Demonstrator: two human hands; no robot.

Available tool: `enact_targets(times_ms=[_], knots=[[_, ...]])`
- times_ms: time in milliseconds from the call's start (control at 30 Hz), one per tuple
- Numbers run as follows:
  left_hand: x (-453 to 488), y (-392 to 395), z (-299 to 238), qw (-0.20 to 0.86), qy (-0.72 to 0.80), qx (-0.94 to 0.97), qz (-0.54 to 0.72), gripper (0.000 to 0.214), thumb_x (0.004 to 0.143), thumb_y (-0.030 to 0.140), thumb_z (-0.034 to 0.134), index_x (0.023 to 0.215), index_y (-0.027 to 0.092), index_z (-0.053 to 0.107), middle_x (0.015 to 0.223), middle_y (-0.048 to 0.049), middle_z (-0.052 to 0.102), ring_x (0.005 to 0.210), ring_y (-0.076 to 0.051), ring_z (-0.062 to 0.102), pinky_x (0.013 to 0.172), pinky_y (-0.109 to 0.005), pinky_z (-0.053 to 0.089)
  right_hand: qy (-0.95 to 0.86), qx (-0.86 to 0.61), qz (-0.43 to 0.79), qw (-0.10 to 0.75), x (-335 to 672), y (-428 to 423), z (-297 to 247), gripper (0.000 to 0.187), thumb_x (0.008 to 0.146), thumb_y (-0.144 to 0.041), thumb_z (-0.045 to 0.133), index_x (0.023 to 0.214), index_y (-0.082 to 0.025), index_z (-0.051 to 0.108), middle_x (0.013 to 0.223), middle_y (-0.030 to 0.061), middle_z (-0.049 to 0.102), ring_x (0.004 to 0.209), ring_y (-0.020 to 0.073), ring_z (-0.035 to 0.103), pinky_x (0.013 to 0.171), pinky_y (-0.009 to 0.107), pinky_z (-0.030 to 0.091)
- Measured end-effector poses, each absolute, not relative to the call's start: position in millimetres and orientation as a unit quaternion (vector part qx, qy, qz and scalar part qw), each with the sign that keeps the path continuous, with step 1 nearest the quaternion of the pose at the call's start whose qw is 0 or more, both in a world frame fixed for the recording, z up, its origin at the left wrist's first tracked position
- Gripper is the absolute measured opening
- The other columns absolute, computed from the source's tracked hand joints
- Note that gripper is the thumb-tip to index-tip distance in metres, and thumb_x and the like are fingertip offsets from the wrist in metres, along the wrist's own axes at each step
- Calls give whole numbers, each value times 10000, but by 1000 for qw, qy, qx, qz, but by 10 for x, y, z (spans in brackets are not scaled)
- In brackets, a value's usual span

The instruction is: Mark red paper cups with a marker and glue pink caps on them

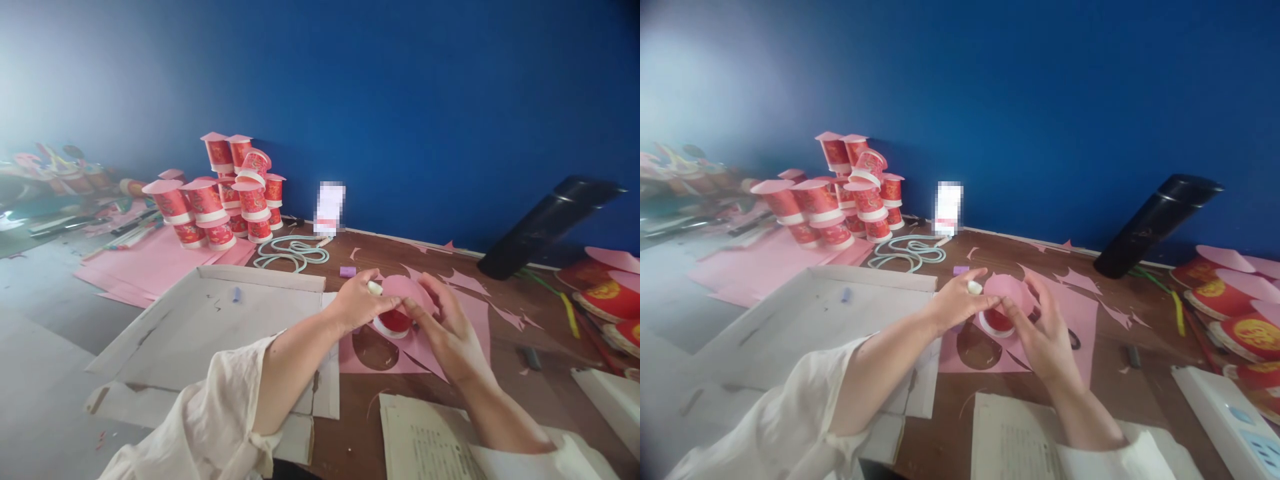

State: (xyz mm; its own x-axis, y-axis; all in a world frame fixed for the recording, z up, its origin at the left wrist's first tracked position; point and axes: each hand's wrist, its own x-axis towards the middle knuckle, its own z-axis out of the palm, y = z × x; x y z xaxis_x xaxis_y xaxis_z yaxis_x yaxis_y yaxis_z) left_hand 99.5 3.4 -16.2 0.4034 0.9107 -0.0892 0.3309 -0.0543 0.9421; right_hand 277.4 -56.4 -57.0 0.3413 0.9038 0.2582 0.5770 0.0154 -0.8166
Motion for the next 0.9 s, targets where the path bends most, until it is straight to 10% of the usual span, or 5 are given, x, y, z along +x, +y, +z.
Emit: enact_targets(times_ms=[367,900], knots=[[1027,-80,-316,123,375,844,362,364,885,399,558,1176,230,697,954,-61,599,810,-179,628,721,-308,532,-692,-593,-123,394,2728,-670,-473,618,988,-490,425,1558,-296,291,1420,77,592,1401,294,448,1140,579,315],[1054,-58,-284,139,397,845,331,350,884,485,555,954,192,734,927,-64,615,777,-175,624,690,-308,525,-685,-626,-92,361,2722,-634,-539,703,959,-584,412,1578,-299,239,1367,86,633,1317,332,532,1148,607,282]])
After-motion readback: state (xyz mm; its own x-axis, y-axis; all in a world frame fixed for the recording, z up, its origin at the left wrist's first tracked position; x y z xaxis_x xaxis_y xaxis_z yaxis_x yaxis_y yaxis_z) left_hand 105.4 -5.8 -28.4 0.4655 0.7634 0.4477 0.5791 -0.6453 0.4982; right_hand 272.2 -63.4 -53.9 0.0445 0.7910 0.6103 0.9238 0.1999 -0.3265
